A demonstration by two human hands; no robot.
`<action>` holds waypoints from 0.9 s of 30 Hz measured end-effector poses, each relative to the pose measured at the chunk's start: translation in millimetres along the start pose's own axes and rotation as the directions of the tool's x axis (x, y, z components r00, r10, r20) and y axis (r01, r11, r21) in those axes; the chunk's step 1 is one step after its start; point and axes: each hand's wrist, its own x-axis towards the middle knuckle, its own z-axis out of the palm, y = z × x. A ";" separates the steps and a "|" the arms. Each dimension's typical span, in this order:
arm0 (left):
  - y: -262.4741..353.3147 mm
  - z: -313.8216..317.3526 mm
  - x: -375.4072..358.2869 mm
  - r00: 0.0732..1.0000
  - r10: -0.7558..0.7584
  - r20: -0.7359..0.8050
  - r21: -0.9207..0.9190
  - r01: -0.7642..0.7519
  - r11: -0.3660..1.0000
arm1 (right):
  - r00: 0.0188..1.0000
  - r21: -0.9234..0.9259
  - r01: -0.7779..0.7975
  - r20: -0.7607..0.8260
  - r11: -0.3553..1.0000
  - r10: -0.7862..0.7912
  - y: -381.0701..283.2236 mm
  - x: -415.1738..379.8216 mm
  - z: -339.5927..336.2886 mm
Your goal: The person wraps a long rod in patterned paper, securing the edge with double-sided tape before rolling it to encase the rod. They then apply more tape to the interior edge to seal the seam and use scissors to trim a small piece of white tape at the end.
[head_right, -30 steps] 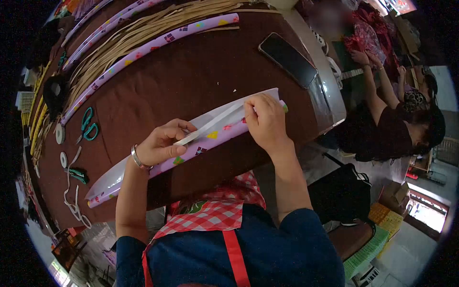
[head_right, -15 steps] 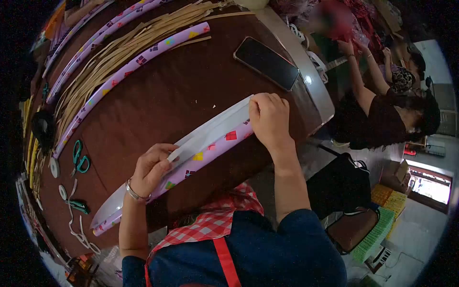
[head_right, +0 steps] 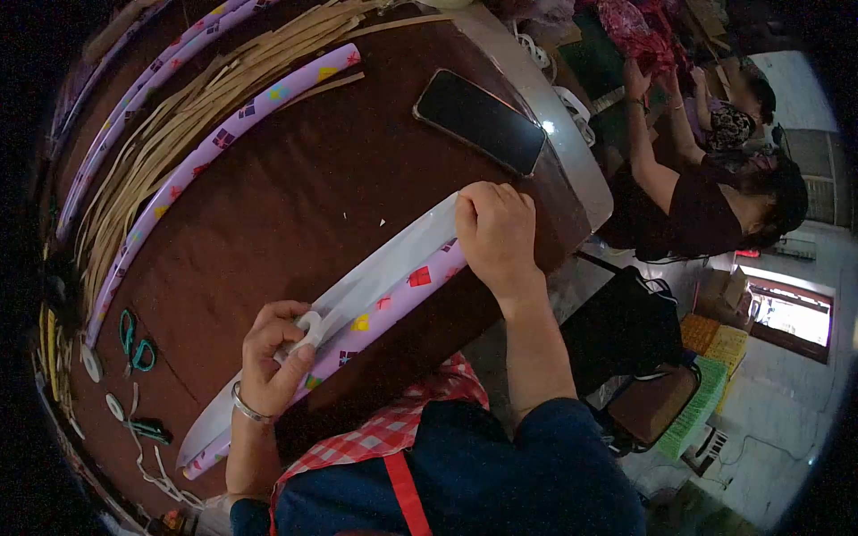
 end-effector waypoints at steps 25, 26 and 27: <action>-11.0 1.0 -3.3 0.985 -0.062 -0.159 -0.050 0.055 0.997 | 0.994 -0.144 -0.095 0.045 0.985 0.102 -6.2 0.5 -0.8; -10.8 0.6 -3.1 0.986 -0.059 -0.155 -0.038 0.054 0.998 | 0.993 -0.146 -0.096 0.047 0.985 0.104 -6.6 0.7 -0.4; -11.0 0.4 -3.0 0.987 -0.055 -0.151 -0.026 0.051 0.998 | 0.993 -0.137 -0.103 0.040 0.985 0.109 -7.2 1.2 0.1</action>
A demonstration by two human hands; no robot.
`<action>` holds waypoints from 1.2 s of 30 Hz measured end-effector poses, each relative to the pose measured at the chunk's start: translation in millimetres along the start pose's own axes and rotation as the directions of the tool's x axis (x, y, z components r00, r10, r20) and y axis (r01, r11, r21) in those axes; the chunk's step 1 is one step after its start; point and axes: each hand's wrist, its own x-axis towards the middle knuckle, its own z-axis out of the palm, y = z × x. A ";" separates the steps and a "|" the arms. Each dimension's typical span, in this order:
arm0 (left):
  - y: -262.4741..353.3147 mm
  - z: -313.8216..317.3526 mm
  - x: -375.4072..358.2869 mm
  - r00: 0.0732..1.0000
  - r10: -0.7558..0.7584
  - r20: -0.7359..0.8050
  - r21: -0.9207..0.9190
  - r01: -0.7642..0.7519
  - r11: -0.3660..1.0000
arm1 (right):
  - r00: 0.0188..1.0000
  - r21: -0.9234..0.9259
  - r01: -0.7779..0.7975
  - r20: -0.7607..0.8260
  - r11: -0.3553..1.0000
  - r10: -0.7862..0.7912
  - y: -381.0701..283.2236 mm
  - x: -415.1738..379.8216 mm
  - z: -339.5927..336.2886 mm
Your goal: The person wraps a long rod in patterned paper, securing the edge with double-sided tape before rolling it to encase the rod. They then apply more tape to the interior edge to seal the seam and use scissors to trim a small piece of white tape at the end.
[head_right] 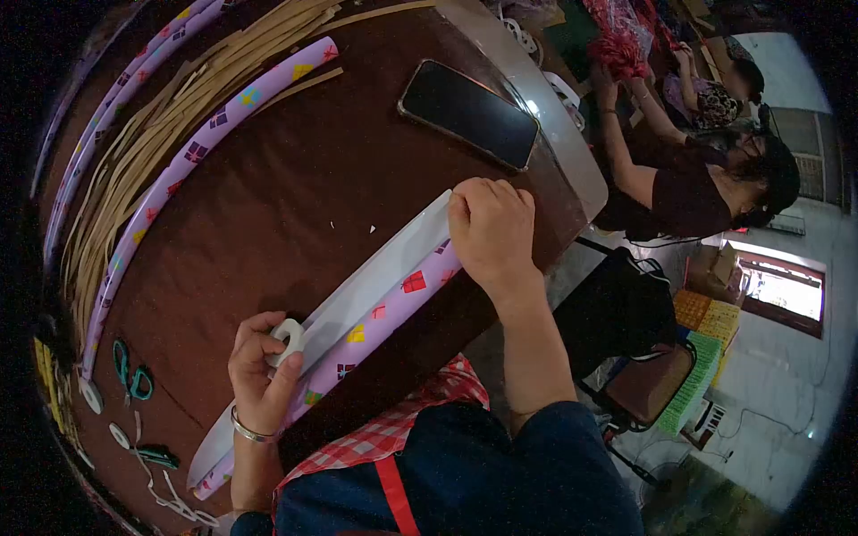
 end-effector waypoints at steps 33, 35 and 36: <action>-1.3 -2.6 1.3 0.999 0.044 -0.005 0.108 -0.043 0.993 | 0.997 -0.225 0.076 0.046 0.971 -0.067 -7.9 7.0 -0.4; 5.1 -2.9 1.8 0.999 0.038 -0.006 0.146 -0.036 0.989 | 0.997 -0.219 0.072 0.055 0.973 -0.062 -8.3 7.1 -1.0; 8.1 -3.5 2.1 1.000 0.030 -0.007 0.185 -0.029 0.982 | 0.996 -0.212 0.078 0.048 0.974 -0.069 -7.2 7.3 -0.2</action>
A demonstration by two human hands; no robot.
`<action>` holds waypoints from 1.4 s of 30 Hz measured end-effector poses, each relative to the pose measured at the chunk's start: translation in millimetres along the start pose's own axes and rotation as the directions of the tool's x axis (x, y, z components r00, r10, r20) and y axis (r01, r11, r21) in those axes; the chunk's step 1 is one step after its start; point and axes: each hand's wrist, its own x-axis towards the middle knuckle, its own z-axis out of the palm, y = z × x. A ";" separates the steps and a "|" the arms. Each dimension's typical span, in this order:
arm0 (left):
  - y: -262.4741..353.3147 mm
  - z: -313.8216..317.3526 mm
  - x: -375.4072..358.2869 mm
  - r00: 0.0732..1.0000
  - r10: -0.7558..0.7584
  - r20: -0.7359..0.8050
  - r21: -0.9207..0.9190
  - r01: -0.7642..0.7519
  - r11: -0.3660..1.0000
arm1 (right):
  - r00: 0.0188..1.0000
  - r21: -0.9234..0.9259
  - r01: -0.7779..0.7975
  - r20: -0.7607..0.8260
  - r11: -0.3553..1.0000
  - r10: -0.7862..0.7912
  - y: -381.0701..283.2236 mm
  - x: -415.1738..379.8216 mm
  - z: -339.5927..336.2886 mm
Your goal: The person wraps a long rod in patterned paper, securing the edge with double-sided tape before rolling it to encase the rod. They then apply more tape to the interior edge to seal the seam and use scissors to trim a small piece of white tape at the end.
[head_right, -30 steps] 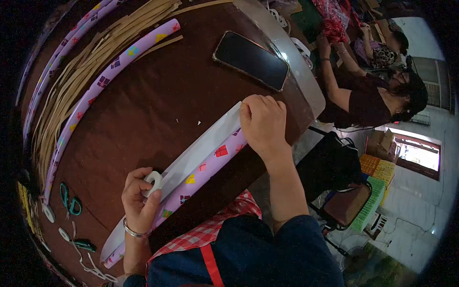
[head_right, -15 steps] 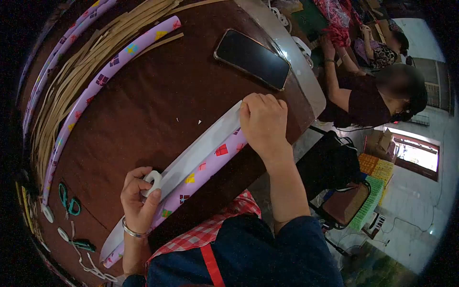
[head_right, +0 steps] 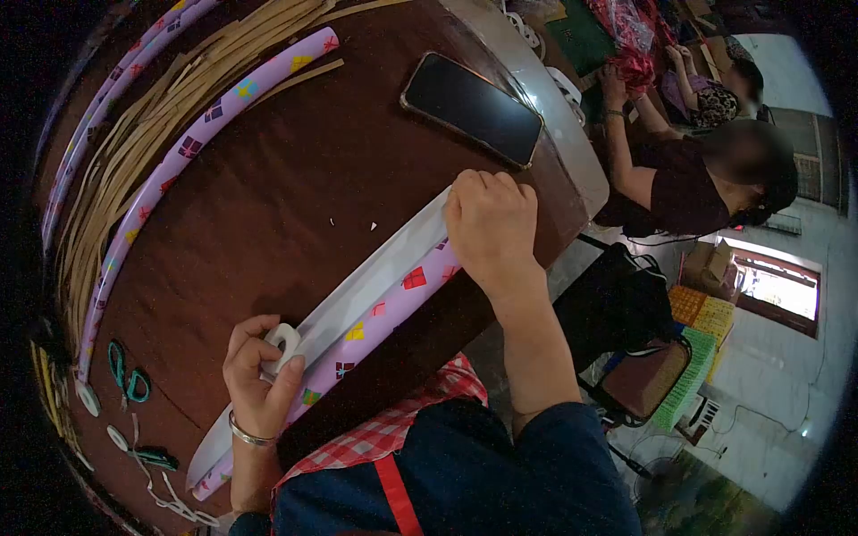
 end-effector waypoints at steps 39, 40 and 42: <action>-1.9 2.5 5.2 0.974 0.172 -0.148 0.404 -0.100 0.909 | 0.984 -0.092 0.178 -0.010 0.980 -0.180 4.9 9.9 -2.4; -1.9 2.4 5.4 0.974 0.172 -0.151 0.404 -0.098 0.910 | 0.984 -0.086 0.179 -0.009 0.980 -0.180 4.9 10.2 -2.7; -1.8 2.5 5.5 0.973 0.177 -0.149 0.391 -0.106 0.914 | 0.983 -0.075 0.185 -0.002 0.980 -0.186 5.0 9.8 -3.4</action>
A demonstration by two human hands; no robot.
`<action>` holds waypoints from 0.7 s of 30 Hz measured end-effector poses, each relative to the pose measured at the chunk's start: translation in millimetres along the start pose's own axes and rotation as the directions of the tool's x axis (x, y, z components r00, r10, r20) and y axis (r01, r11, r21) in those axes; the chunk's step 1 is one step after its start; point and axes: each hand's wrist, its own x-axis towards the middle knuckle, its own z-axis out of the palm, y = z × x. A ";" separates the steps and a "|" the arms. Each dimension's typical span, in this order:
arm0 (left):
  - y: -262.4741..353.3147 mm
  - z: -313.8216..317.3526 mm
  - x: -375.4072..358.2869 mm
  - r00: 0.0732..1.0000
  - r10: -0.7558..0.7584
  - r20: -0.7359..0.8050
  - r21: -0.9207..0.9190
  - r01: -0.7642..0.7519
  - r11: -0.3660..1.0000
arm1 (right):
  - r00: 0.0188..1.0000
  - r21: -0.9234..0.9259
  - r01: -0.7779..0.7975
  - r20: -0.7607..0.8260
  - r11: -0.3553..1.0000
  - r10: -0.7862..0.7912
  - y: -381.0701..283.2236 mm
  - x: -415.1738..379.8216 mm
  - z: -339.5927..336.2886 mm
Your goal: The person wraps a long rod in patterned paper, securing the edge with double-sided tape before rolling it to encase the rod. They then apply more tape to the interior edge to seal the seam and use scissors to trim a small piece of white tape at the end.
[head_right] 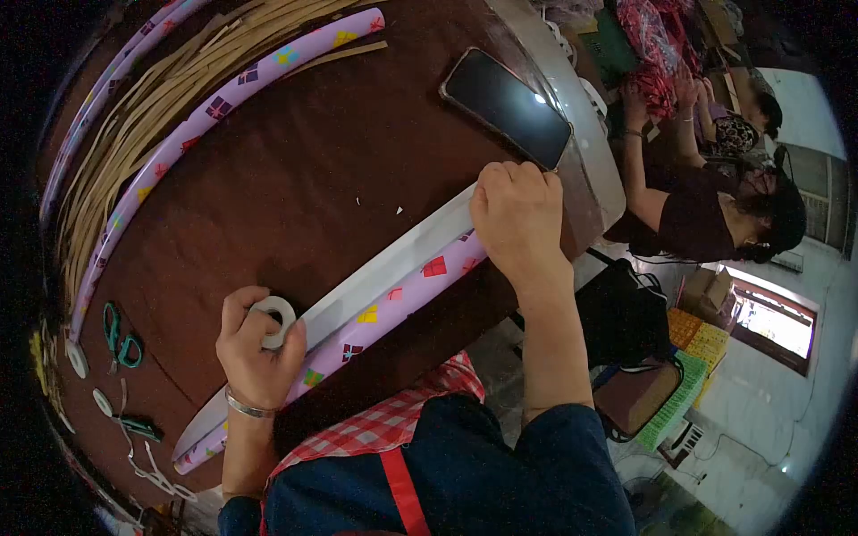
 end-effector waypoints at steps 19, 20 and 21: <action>-2.8 -1.0 -1.5 1.000 0.015 -0.015 -0.014 -0.016 1.000 | 0.985 0.117 -0.013 0.171 0.993 -0.007 -1.7 -5.0 -17.5; -2.9 -0.9 -1.7 1.000 0.010 -0.014 -0.012 -0.010 1.000 | 0.985 0.122 -0.009 0.175 0.992 -0.012 -2.8 -4.5 -18.2; -3.0 -1.1 -1.8 1.000 0.006 -0.012 -0.011 -0.006 1.000 | 0.977 0.115 -0.032 0.214 0.993 0.007 -4.3 -3.2 -20.1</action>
